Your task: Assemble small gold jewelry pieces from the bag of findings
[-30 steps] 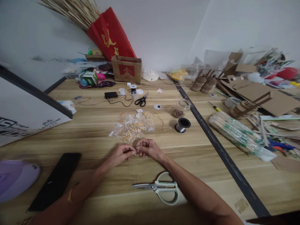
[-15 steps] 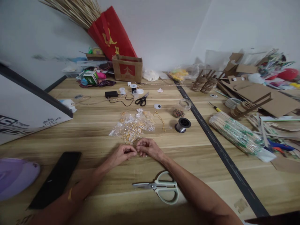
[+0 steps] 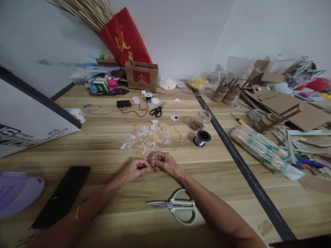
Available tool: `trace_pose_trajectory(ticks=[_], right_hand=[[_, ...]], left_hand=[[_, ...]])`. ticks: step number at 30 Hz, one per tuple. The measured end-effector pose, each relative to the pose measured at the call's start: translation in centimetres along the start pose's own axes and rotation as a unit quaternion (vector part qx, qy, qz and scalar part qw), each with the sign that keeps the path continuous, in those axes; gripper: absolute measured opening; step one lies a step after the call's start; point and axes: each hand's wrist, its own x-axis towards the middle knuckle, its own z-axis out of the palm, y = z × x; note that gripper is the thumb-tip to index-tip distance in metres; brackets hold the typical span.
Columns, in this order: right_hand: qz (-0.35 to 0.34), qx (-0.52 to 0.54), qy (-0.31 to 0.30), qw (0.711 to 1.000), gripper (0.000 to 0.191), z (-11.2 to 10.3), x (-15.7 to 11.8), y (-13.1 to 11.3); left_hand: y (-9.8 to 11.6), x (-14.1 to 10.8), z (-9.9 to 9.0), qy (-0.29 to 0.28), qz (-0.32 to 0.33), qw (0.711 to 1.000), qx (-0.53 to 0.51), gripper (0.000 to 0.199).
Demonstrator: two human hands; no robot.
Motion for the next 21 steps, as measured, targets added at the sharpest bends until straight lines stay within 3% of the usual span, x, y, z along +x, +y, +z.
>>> trace_pose_trajectory(ticks=[21], right_hand=[[-0.017,0.022,0.018,0.999,0.033,-0.21,0.24,0.55]], left_hand=[[0.59,-0.21,-0.21,-0.004,-0.01,0.999,-0.04,0.021]])
